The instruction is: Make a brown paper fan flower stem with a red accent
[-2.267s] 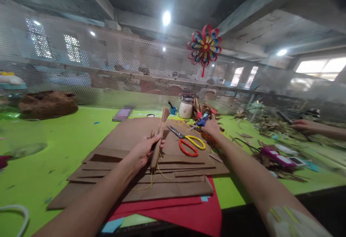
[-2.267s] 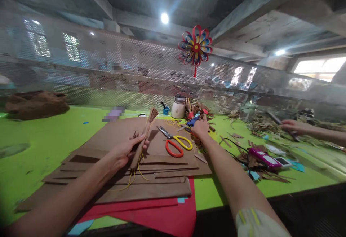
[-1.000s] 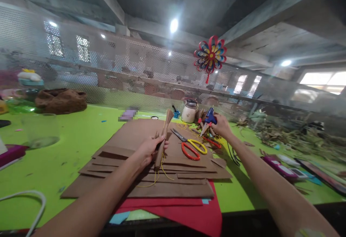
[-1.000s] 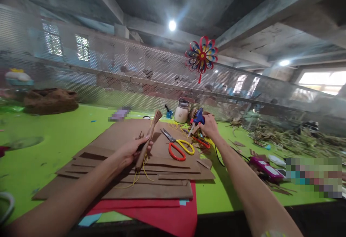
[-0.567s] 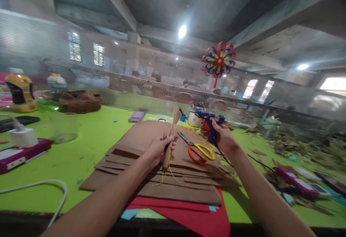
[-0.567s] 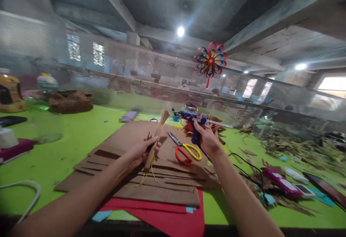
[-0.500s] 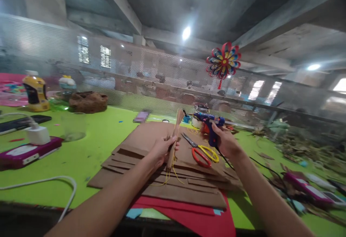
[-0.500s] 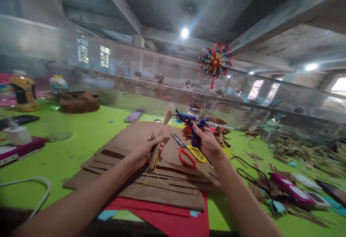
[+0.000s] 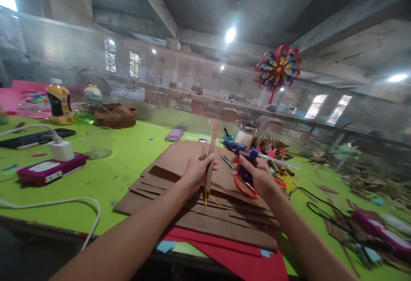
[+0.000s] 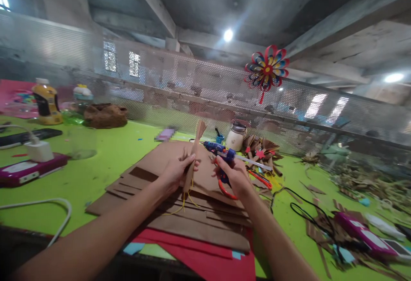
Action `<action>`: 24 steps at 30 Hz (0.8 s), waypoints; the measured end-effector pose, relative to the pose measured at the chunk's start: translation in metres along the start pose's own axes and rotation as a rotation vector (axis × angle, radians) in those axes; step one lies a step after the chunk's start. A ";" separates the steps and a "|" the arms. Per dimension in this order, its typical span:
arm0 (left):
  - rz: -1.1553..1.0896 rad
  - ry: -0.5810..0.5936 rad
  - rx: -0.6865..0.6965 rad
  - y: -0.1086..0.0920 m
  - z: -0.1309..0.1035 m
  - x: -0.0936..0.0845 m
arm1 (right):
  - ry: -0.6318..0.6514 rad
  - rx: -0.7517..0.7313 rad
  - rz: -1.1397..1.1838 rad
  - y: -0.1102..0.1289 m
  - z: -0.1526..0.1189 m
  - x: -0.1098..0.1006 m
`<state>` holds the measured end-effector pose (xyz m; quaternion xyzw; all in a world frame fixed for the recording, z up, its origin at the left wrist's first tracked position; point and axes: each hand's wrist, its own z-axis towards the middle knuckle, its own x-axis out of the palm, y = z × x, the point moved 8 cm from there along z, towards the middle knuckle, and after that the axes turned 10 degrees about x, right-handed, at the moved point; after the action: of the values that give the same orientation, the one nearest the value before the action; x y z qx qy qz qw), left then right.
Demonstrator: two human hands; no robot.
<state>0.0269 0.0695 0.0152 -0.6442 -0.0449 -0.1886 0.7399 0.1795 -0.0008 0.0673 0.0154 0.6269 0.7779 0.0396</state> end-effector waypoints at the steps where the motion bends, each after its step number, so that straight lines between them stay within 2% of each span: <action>1: 0.026 0.007 0.017 0.000 -0.001 0.001 | -0.003 -0.007 -0.063 0.002 -0.002 -0.002; 5: 0.095 0.027 0.058 -0.002 -0.005 0.005 | 0.005 -0.032 -0.273 0.005 -0.010 -0.009; 8: 0.108 0.027 0.109 -0.010 -0.009 0.009 | 0.044 -0.048 -0.343 0.005 -0.012 -0.009; 11: 0.145 0.055 0.127 -0.018 -0.014 0.015 | 0.060 -0.070 -0.385 0.006 -0.014 -0.008; 16: 0.175 0.086 0.085 -0.024 -0.021 0.018 | 0.006 -0.077 -0.416 0.012 -0.014 -0.012; 24: 0.214 0.076 0.160 -0.024 -0.015 0.017 | -0.010 -0.049 -0.430 0.012 -0.014 -0.014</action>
<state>0.0317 0.0484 0.0401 -0.5764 0.0373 -0.1285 0.8061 0.1916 -0.0183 0.0768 -0.1158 0.5964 0.7666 0.2079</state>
